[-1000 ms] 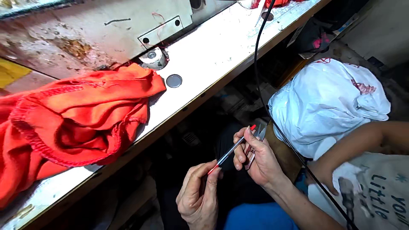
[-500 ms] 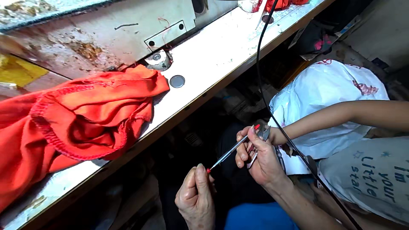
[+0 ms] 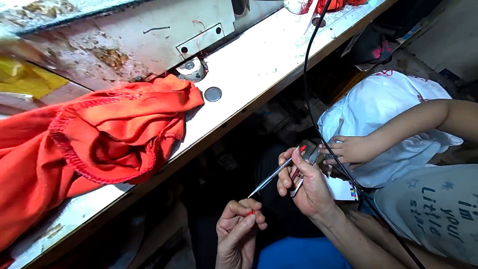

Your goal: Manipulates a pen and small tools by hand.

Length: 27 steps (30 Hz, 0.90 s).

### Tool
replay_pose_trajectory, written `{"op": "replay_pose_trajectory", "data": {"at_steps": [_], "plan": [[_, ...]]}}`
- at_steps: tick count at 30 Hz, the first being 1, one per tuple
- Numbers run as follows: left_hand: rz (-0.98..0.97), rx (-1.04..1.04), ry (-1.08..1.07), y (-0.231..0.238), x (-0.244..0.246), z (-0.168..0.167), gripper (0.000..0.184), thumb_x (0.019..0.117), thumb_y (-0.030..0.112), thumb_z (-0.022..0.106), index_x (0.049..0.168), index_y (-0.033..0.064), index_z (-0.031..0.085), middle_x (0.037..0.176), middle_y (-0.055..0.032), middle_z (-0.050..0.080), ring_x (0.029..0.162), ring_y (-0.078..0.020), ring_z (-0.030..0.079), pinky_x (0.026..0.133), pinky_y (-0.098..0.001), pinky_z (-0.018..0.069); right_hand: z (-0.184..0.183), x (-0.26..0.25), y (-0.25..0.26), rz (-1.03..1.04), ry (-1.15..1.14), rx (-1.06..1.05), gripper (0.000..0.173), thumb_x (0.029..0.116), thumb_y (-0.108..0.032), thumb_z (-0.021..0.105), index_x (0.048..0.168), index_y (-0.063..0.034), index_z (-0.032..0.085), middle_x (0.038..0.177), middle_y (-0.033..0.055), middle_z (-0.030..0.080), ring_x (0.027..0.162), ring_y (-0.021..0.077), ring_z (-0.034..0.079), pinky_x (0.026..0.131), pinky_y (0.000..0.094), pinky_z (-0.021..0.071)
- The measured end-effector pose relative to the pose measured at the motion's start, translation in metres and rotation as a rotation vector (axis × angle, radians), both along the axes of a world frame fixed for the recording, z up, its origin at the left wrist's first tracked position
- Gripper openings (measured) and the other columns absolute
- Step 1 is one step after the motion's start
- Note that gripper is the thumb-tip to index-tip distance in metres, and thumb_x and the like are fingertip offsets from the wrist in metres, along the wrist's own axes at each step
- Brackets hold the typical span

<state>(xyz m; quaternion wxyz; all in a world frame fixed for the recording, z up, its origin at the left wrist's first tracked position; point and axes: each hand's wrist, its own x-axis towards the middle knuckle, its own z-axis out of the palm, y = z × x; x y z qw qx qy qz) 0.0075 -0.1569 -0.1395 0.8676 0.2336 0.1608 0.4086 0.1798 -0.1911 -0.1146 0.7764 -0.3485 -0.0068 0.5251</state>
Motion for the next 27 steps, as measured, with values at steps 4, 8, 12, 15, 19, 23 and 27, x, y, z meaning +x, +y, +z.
{"op": "replay_pose_trajectory", "data": {"at_steps": [4, 8, 12, 15, 19, 23, 27], "plan": [[-0.013, -0.108, 0.012, -0.002, 0.002, 0.0, 0.013, 0.0885, -0.002, 0.069, 0.1, 0.0018, 0.073, 0.105, -0.016, 0.073, 0.087, -0.0166, 0.074, 0.076, -0.0272, 0.0617, 0.0, -0.001, 0.0, 0.015, -0.018, -0.012, 0.039, 0.112, -0.031, 0.035, 0.105, -0.0054, 0.063, 0.059, 0.0068, 0.063, 0.048, 0.0138, 0.065, 0.049, 0.0271, 0.0583], [0.001, -0.182, 0.018, -0.001, 0.003, -0.001, 0.014, 0.0878, 0.003, 0.067, 0.1, 0.0021, 0.073, 0.101, -0.0112, 0.069, 0.089, -0.0153, 0.069, 0.08, -0.0272, 0.0578, -0.002, -0.004, 0.002, 0.02, -0.022, -0.023, 0.039, 0.1124, -0.03, 0.033, 0.105, -0.0051, 0.063, 0.059, 0.0069, 0.063, 0.049, 0.014, 0.065, 0.05, 0.0274, 0.0584], [0.056, -0.161, 0.136, -0.001, 0.008, 0.009, 0.012, 0.0944, 0.016, 0.07, 0.101, 0.006, 0.069, 0.089, -0.0044, 0.067, 0.075, -0.0081, 0.065, 0.07, -0.021, 0.0558, 0.0, -0.009, 0.004, 0.066, -0.032, -0.027, 0.041, 0.1126, -0.03, 0.032, 0.105, -0.004, 0.062, 0.059, 0.0072, 0.064, 0.05, 0.0144, 0.066, 0.052, 0.0272, 0.0587], [0.179, -0.129, 0.275, -0.002, 0.018, 0.014, 0.014, 0.1021, 0.012, 0.058, 0.092, 0.0078, 0.065, 0.076, -0.0013, 0.062, 0.063, -0.0039, 0.06, 0.06, -0.0161, 0.0522, 0.001, -0.012, 0.006, 0.074, -0.039, -0.017, 0.04, 0.1125, -0.03, 0.032, 0.106, -0.0033, 0.061, 0.06, 0.008, 0.064, 0.052, 0.0151, 0.067, 0.053, 0.0276, 0.0592], [0.278, -0.049, 0.408, -0.003, 0.021, 0.012, 0.017, 0.1043, 0.007, 0.049, 0.094, 0.0077, 0.063, 0.07, -0.0002, 0.061, 0.058, -0.0026, 0.058, 0.056, -0.0153, 0.05, 0.001, -0.016, 0.005, 0.07, -0.047, -0.031, 0.04, 0.1124, -0.028, 0.032, 0.106, -0.0026, 0.061, 0.061, 0.0088, 0.065, 0.052, 0.0163, 0.068, 0.054, 0.0286, 0.0594], [0.346, -0.084, 0.426, -0.006, 0.02, 0.011, 0.024, 0.1046, 0.001, 0.044, 0.091, 0.0068, 0.063, 0.068, -0.0014, 0.062, 0.055, -0.0028, 0.057, 0.053, -0.0149, 0.0494, 0.002, -0.021, 0.004, 0.079, -0.08, -0.013, 0.034, 0.1118, -0.024, 0.035, 0.106, -0.0026, 0.061, 0.062, 0.0098, 0.066, 0.054, 0.0181, 0.069, 0.056, 0.0305, 0.0605], [0.373, -0.066, 0.428, -0.005, 0.013, 0.011, 0.026, 0.1027, 0.0, 0.044, 0.089, 0.006, 0.065, 0.067, -0.0014, 0.062, 0.055, -0.0028, 0.057, 0.053, -0.0148, 0.0489, 0.002, -0.028, 0.005, 0.074, -0.1, 0.026, 0.03, 0.1108, -0.021, 0.036, 0.105, -0.0029, 0.06, 0.062, 0.0098, 0.065, 0.055, 0.0198, 0.07, 0.058, 0.034, 0.0618]]}}
